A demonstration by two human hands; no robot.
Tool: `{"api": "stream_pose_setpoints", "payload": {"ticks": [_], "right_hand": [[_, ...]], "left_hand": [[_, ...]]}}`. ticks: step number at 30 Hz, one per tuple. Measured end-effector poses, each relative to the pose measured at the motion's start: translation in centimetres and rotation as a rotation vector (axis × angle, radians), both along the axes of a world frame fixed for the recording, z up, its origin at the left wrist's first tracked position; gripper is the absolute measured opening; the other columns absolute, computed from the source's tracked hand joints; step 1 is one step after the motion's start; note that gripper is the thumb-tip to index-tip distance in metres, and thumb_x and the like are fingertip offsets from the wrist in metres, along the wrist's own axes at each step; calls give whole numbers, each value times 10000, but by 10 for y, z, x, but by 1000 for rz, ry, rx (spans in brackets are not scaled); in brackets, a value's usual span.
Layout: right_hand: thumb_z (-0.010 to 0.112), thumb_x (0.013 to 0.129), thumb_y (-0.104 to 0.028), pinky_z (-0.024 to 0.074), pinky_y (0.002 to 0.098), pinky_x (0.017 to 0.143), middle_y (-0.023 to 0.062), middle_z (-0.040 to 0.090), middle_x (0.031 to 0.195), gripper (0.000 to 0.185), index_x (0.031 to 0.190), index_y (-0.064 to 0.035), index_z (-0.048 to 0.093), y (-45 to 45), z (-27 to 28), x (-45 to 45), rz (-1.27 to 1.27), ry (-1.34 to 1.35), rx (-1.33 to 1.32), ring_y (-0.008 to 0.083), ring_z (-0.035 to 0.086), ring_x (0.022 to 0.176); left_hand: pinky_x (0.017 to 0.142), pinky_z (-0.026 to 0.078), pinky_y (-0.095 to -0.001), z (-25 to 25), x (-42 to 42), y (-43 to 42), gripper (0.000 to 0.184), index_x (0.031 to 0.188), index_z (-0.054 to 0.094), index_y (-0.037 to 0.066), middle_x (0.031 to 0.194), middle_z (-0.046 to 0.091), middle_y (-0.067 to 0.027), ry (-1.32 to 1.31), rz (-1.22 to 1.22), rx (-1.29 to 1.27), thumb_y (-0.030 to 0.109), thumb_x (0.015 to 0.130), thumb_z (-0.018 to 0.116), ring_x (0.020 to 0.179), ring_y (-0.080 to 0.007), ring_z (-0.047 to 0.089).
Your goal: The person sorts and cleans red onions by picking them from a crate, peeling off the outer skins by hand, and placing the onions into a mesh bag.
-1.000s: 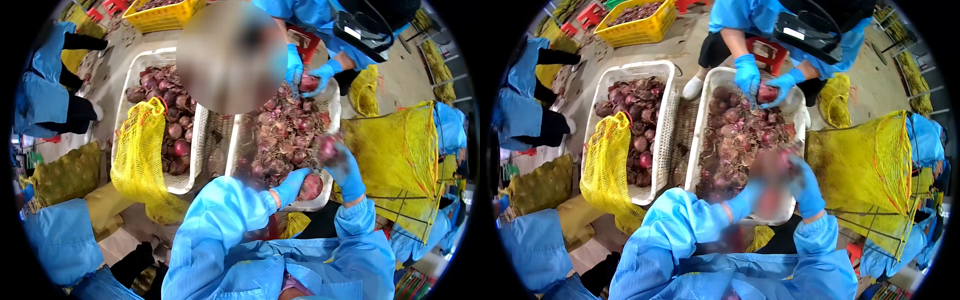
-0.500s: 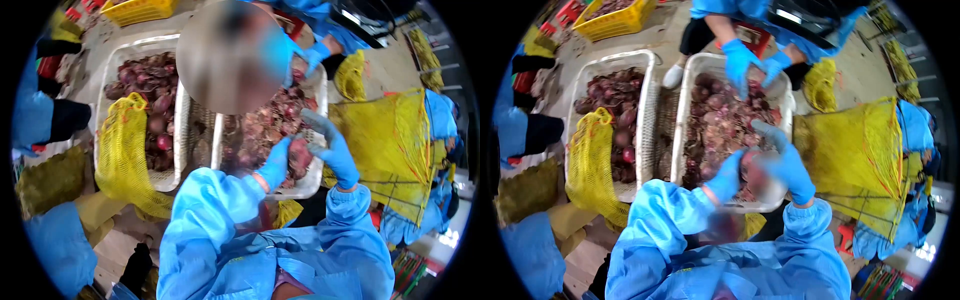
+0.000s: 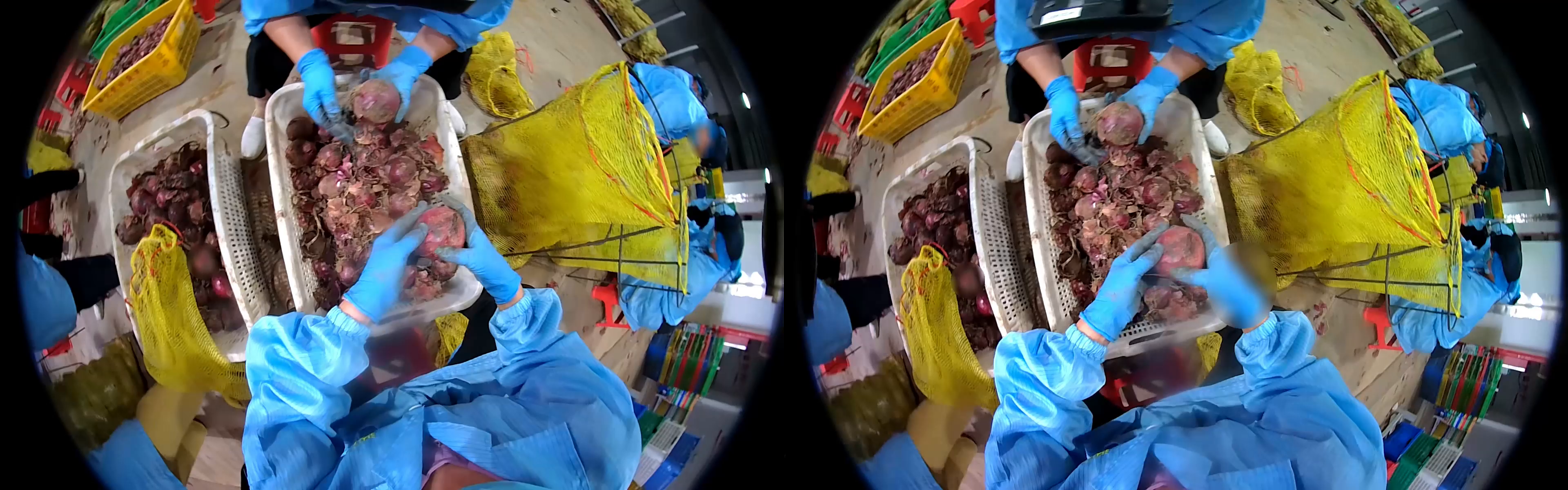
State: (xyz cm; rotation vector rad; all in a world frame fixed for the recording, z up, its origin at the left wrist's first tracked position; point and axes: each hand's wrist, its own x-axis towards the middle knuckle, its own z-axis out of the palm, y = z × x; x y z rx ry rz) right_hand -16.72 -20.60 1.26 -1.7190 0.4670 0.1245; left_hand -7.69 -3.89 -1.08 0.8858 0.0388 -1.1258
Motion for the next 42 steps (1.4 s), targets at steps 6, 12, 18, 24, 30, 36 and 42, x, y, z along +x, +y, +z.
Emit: {"api": "stream_pose_setpoints", "payload": {"ticks": [6, 12, 18, 24, 30, 36, 42], "right_hand": [[651, 856, -87, 441, 307, 988, 134, 549, 1280, 611, 1398, -17, 380, -32, -47, -25, -51, -146, 185, 192, 541, 1158], [763, 724, -61, 496, 313, 906, 124, 549, 1215, 542, 1191, -25, 491, -99, 69, -20, -443, -289, -186, 174, 558, 1096], [817, 714, -168, 463, 302, 943, 120, 531, 1240, 755, 1332, -2, 416, -237, 106, -17, -730, -546, -1055, 191, 549, 1094], [692, 844, -365, 473, 310, 907, 115, 628, 1114, 523, 1225, -29, 565, -320, 65, -63, -822, -245, -373, 180, 598, 1004], [533, 900, -556, 520, 319, 787, 136, 663, 1053, 601, 1157, -21, 624, -369, 55, -73, -731, 120, -236, 219, 647, 947], [475, 892, -562, 452, 426, 887, 212, 644, 1115, 625, 1177, -26, 620, -258, 64, -26, -449, 411, -1365, 374, 598, 1013], [694, 780, -187, 451, 423, 919, 129, 640, 1133, 310, 1072, -93, 649, -111, 33, 29, -8, -339, -1588, 301, 601, 1044]], "left_hand": [[819, 515, -314, -7, -1, -5, 421, 1333, 483, 7, 1206, 582, -113, 23, 20, -51, 122, 936, 562, 969, -172, 609], [681, 540, -335, 4, 5, -4, 334, 1260, 540, -20, 984, 658, -129, 33, -133, -136, 118, 956, 518, 825, -209, 655], [751, 532, -339, -6, 7, -2, 349, 1266, 541, -9, 991, 655, -129, 43, -87, -115, 163, 964, 506, 822, -219, 649], [803, 515, -283, 3, -8, -6, 326, 1227, 588, 7, 1002, 672, -92, -86, -232, -10, 166, 970, 464, 853, -144, 642], [774, 526, -277, -33, -65, -10, 252, 1124, 655, 24, 988, 693, -57, -227, -534, -87, 89, 909, 543, 859, -136, 650], [862, 505, -315, -29, -74, -4, 229, 1079, 677, 61, 1043, 690, -82, -725, -561, 42, 174, 922, 555, 965, -209, 654], [598, 469, -401, -32, -92, 13, 172, 827, 715, 88, 757, 660, -114, -1548, -802, 221, 206, 774, 601, 704, -297, 643]]}}
